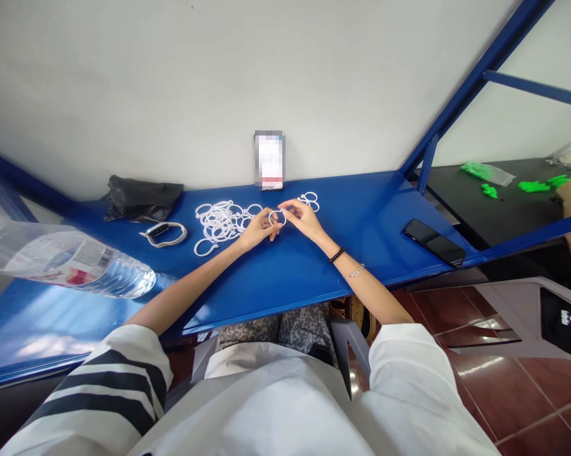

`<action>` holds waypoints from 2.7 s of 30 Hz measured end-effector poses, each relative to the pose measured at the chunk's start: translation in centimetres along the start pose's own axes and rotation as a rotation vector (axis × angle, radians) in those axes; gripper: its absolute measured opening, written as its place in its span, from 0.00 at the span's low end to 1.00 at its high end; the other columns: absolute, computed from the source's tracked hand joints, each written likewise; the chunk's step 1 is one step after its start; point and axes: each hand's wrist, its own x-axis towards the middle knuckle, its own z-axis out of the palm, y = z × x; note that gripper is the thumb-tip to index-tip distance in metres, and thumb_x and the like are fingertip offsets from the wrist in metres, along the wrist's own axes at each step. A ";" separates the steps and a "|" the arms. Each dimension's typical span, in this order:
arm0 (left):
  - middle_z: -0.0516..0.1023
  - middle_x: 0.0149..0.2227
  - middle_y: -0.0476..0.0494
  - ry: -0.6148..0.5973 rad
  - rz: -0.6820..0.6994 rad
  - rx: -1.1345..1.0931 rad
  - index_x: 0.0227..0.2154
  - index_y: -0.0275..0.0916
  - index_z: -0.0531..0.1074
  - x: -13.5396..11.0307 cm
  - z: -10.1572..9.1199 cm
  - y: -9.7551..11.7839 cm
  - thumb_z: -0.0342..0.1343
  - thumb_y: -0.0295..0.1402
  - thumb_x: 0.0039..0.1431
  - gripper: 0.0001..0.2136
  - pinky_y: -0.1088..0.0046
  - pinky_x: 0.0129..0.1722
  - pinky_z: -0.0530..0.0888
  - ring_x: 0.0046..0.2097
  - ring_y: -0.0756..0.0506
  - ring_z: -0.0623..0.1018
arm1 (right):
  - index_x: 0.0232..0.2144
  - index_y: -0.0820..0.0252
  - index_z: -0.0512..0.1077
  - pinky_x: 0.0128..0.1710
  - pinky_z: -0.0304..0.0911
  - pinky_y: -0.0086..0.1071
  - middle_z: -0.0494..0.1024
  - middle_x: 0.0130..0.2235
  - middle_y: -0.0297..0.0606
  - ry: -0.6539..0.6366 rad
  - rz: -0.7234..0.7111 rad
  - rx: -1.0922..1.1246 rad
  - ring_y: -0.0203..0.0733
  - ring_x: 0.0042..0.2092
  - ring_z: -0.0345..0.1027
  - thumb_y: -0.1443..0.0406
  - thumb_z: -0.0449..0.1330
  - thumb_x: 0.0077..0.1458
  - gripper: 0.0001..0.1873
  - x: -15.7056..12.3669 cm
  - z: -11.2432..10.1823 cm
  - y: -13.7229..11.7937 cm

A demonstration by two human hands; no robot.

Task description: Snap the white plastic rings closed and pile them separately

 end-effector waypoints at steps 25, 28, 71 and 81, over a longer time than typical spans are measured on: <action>0.75 0.26 0.46 0.068 -0.024 -0.032 0.28 0.35 0.72 0.1 -0.3 -0.2 0.53 0.53 0.58 0.22 0.74 0.28 0.71 0.24 0.52 0.73 | 0.37 0.57 0.74 0.41 0.71 0.36 0.78 0.41 0.39 0.033 -0.004 0.095 0.42 0.41 0.73 0.52 0.64 0.52 0.17 0.1 -0.2 0.1; 0.74 0.25 0.47 0.071 -0.026 -0.034 0.27 0.35 0.72 0.1 -0.3 -0.2 0.55 0.52 0.57 0.21 0.74 0.29 0.71 0.24 0.52 0.72 | 0.39 0.56 0.74 0.39 0.71 0.34 0.78 0.41 0.39 0.057 0.049 0.138 0.41 0.40 0.73 0.51 0.63 0.53 0.17 0.2 -0.3 0.3; 0.75 0.38 0.46 0.334 0.090 0.111 0.44 0.39 0.70 -0.3 0.0 -0.1 0.63 0.46 0.51 0.22 0.78 0.24 0.71 0.25 0.55 0.74 | 0.40 0.56 0.77 0.48 0.70 0.39 0.81 0.41 0.38 -0.080 0.077 0.228 0.42 0.42 0.76 0.56 0.66 0.52 0.15 0.0 0.1 0.6; 0.75 0.31 0.50 0.265 0.111 0.250 0.46 0.38 0.70 -0.4 0.3 0.1 0.64 0.43 0.49 0.23 0.80 0.24 0.68 0.22 0.56 0.69 | 0.40 0.57 0.77 0.47 0.71 0.39 0.82 0.40 0.39 -0.084 0.114 0.223 0.43 0.42 0.76 0.53 0.66 0.50 0.18 -0.1 0.2 0.5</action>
